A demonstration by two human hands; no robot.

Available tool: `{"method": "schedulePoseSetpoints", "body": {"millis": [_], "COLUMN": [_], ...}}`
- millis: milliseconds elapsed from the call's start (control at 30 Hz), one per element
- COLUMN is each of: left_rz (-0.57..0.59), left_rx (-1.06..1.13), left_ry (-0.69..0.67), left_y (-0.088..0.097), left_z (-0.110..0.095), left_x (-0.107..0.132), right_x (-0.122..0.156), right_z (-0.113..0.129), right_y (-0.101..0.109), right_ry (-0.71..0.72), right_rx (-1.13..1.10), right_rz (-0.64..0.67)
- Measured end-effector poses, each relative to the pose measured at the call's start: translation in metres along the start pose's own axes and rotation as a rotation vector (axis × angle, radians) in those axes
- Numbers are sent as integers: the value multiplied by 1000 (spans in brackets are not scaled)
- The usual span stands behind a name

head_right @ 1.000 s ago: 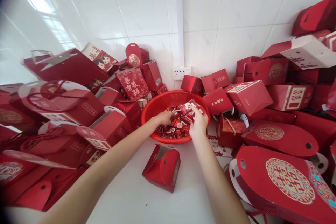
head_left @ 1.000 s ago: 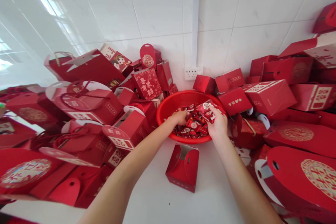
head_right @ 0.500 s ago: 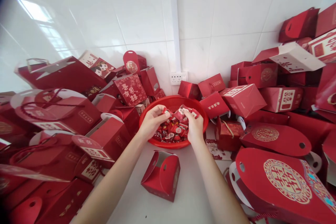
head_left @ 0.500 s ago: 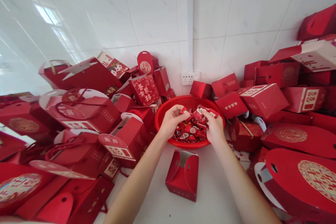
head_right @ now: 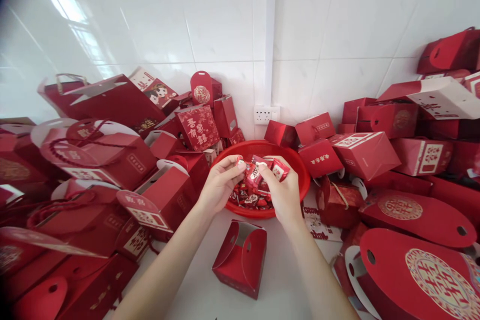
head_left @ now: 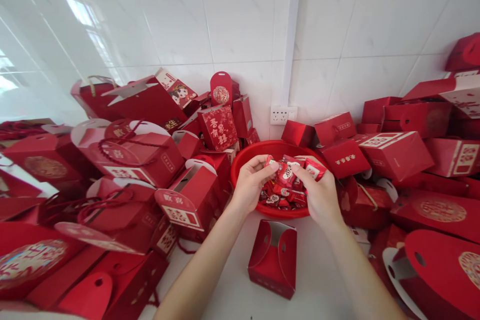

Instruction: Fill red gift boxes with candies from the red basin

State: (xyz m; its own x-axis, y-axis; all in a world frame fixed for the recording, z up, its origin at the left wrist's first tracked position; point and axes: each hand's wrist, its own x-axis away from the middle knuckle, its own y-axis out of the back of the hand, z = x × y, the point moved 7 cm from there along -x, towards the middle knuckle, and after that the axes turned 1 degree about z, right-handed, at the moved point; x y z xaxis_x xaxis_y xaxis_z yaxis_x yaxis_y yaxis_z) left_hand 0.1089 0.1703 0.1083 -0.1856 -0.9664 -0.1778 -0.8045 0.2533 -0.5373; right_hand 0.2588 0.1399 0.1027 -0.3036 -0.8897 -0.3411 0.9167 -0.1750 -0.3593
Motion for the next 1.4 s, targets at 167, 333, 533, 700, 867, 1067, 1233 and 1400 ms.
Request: {"method": "schedulePoseSetpoints", "body": {"millis": [167,333,533,700,867,1067,1233,1400], "left_rz": [17,32,87,75,91,153,176,232], "left_rx": [-8,-16,-32,-112,-118,-110,-146,-243], "left_ry": [-35,-28,3,-97,-88,-57,-28,-42], "left_y": [-10,-18,-23,-22,-22,-25,-24,-29], "left_z": [-11,-14,-15,-22,-21,-19,-18,-21], "left_x": [12,21,26,29,30,29,30,34], "right_x": [12,15,15,17,18,20,20,23], "right_z": [16,28,41,52,57,61,64,74], "right_y": [-8,-7,-1,1,0,2,0,-1], "right_ry": [40,59,101,130,136,158,173,236], "right_rx": [46,123,177,214,223,265,295,368], "right_rz": [62,68,46,65,81,85,91,76]}}
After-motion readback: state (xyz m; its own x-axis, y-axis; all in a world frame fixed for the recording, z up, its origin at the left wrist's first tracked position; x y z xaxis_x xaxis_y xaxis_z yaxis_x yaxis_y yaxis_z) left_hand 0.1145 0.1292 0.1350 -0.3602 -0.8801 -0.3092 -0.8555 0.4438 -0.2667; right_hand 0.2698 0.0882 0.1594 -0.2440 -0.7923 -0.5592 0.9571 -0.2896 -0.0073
